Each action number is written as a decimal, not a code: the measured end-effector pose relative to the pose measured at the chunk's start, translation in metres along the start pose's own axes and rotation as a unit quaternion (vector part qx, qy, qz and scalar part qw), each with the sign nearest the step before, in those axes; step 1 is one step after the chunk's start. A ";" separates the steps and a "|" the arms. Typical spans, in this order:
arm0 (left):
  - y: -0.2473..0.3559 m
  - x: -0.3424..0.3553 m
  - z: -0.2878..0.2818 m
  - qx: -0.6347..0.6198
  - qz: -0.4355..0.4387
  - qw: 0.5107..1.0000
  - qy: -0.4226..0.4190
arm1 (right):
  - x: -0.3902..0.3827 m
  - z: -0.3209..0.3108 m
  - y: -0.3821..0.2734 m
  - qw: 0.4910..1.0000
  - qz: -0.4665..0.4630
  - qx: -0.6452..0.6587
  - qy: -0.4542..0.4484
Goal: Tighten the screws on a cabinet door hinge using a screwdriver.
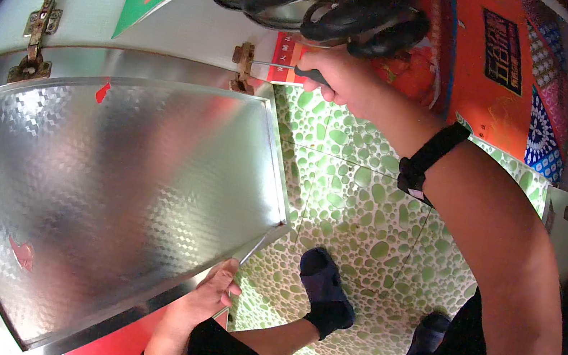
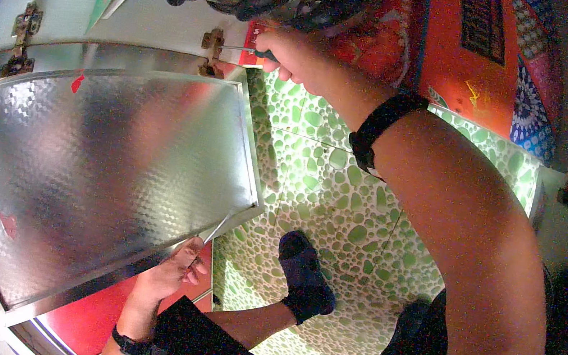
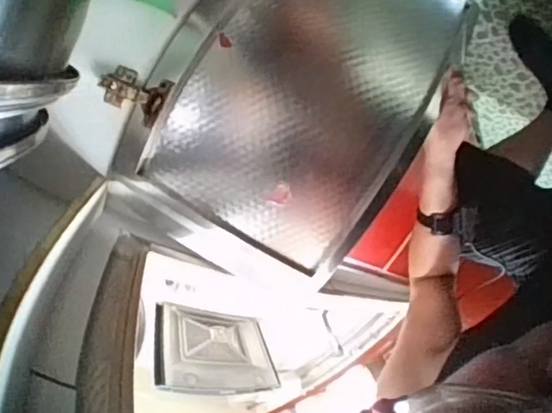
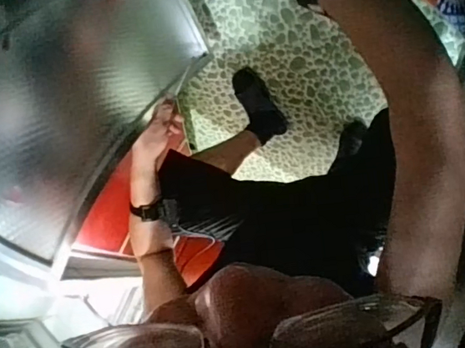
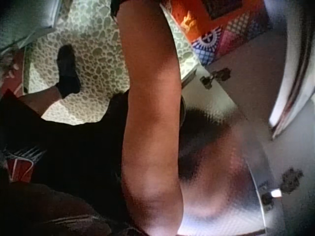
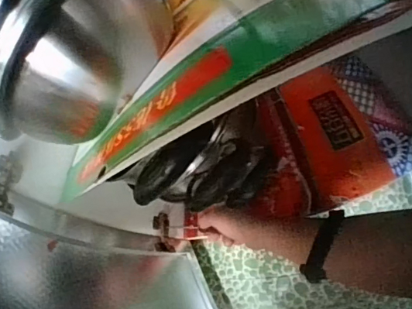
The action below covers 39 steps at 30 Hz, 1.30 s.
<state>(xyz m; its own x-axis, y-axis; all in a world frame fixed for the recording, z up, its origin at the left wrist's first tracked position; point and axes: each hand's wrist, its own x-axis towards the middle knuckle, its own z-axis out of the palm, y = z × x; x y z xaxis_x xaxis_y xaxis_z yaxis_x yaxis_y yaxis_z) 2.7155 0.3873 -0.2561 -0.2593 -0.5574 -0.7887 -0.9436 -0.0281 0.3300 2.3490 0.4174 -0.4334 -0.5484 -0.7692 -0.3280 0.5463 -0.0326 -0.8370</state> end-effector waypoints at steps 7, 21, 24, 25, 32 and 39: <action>0.001 0.002 0.004 0.012 0.027 0.999 0.014 | -0.001 -0.002 -0.006 0.994 0.039 -0.073 -0.074; -0.002 0.001 0.006 0.022 0.019 0.999 0.032 | -0.005 0.003 0.000 0.805 -0.303 -0.504 0.077; 0.006 -0.001 0.010 0.013 0.018 0.999 0.034 | -0.012 0.004 -0.001 0.795 -0.291 -0.527 0.078; 0.010 -0.002 0.012 0.018 0.022 0.999 0.035 | -0.011 0.005 0.005 0.788 -0.307 -0.527 0.083; 0.011 -0.002 0.016 0.007 0.062 0.998 0.024 | -0.012 0.005 0.006 0.778 -0.343 -0.512 0.123; 0.023 -0.005 0.018 0.061 0.035 0.997 0.032 | -0.005 0.021 -0.012 0.871 -0.114 -0.465 0.116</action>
<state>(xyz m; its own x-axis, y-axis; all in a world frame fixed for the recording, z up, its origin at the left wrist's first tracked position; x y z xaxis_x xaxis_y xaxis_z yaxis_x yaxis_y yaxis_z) 2.6919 0.4041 -0.2540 -0.3149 -0.6070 -0.7296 -0.9428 0.1112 0.3143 2.3583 0.4088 -0.4123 -0.7469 -0.6580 -0.0963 -0.2826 0.4452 -0.8497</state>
